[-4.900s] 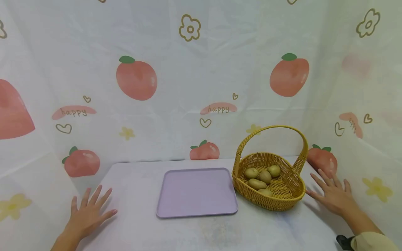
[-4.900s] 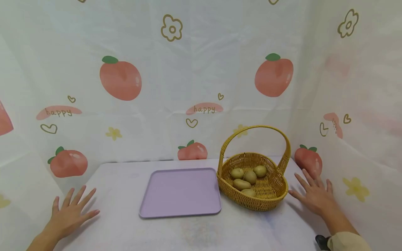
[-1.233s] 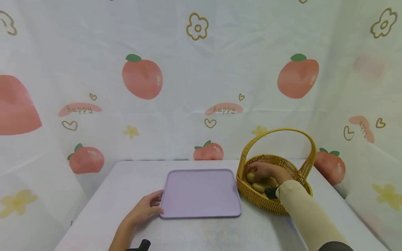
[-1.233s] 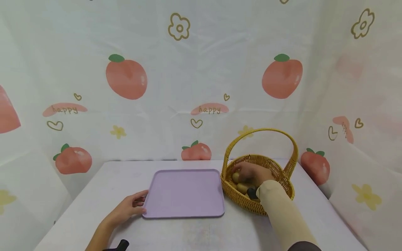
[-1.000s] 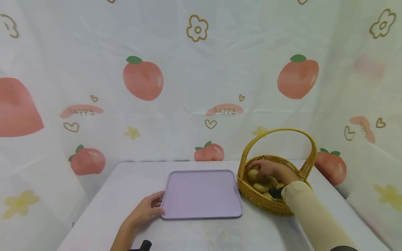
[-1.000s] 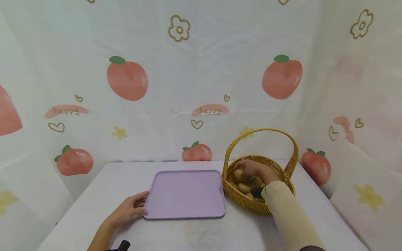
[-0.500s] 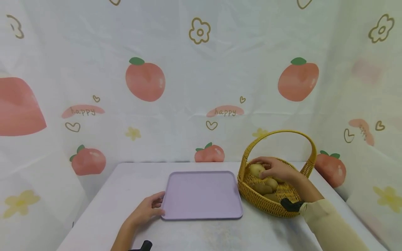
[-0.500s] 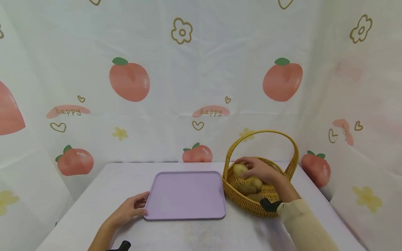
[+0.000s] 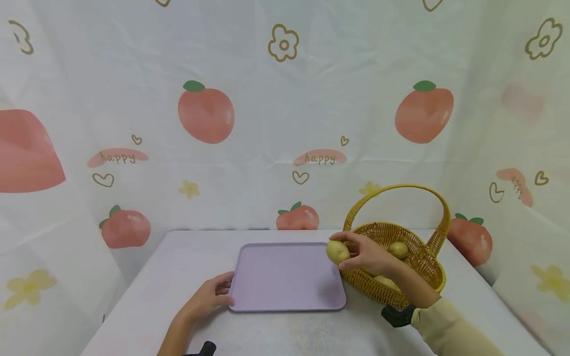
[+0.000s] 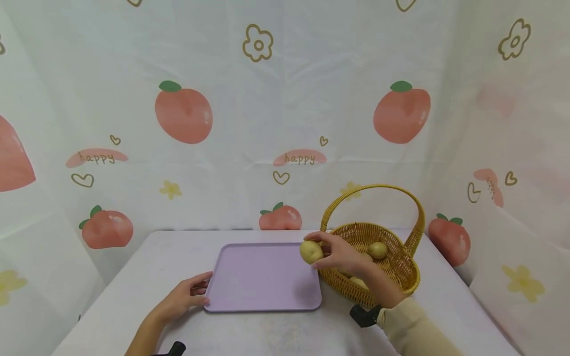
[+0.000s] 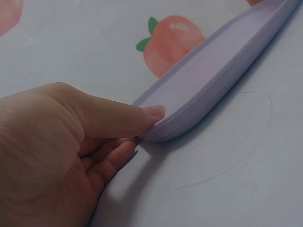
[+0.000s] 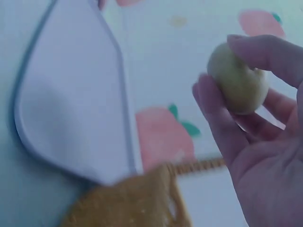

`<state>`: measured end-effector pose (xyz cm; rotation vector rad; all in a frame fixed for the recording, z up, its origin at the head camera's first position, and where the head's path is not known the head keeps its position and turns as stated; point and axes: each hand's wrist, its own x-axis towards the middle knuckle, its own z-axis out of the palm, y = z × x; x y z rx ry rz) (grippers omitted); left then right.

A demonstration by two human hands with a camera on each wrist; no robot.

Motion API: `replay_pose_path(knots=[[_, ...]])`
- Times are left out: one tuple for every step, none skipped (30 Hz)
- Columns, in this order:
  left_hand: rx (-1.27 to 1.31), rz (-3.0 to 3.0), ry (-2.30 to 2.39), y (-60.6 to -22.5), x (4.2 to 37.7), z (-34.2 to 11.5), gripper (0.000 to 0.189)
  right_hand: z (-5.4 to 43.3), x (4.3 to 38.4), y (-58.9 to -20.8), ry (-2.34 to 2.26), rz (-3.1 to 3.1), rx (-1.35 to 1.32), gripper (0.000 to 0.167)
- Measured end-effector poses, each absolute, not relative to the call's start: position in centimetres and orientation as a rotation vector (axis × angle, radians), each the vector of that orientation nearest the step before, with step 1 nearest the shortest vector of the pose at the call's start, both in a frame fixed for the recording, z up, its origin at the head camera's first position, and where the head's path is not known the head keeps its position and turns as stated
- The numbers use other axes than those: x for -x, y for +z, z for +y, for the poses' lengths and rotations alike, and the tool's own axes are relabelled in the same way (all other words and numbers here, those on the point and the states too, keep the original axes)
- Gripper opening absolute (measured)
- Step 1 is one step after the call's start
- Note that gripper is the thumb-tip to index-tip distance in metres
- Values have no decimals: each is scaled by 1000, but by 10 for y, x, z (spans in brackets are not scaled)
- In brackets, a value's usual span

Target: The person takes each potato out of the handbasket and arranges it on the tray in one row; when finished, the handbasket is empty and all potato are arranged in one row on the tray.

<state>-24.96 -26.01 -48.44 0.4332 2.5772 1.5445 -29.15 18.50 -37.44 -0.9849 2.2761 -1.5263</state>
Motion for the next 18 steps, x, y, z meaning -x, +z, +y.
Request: replay_pose_path(knots=[[-439,2575,1547,-485,250,-260,75,177,291,-375,-1513,2290,1000,58],[-437,2572,1551,-485,250,-261,75,170,291,-376,-1503,2307,1007,58],[-440,2568,1555,-485,250,-261,75,162,293,-378,-1482,2335,1013,57],[-439,2573,1550,-485,250,-261,75,154,294,-379,-1459,2362,1022,56],[-438,2576,1547,-486,250,-261,75,147,295,-382,-1441,2378,1033,56],[-436,2582,1541,-486,251,-261,75,139,297,-384,-1420,2404,1044,56],[-434,2588,1532,-486,251,-261,76,131,299,-387,-1400,2429,1046,56],[-427,2591,1528,-486,251,-261,77,123,301,-391,-1384,2448,1033,56],[-423,2597,1521,-486,252,-261,77,116,302,-394,-1368,2467,1023,57],[-413,2601,1513,-487,252,-260,78,108,304,-398,-1361,2475,1019,57],[-406,2603,1509,-487,252,-260,79,100,305,-402,-1358,2479,1011,57],[-395,2607,1503,-486,251,-260,80,92,306,-406,-1349,2494,994,57],[-386,2611,1498,-486,251,-259,81,85,307,-410,-1343,2503,980,56],[-374,2614,1497,-485,250,-259,81,77,308,-414,-1342,2509,971,55],[-361,2617,1496,-485,250,-258,81,70,309,-419,-1343,2516,969,54],[-352,2620,1494,-485,250,-258,81,62,310,-424,-1347,2521,971,53],[-346,2621,1496,-484,249,-258,81,54,311,-428,-1348,2531,969,51],[-338,2621,1499,-484,249,-257,81,47,312,-433,-1357,2537,963,50]])
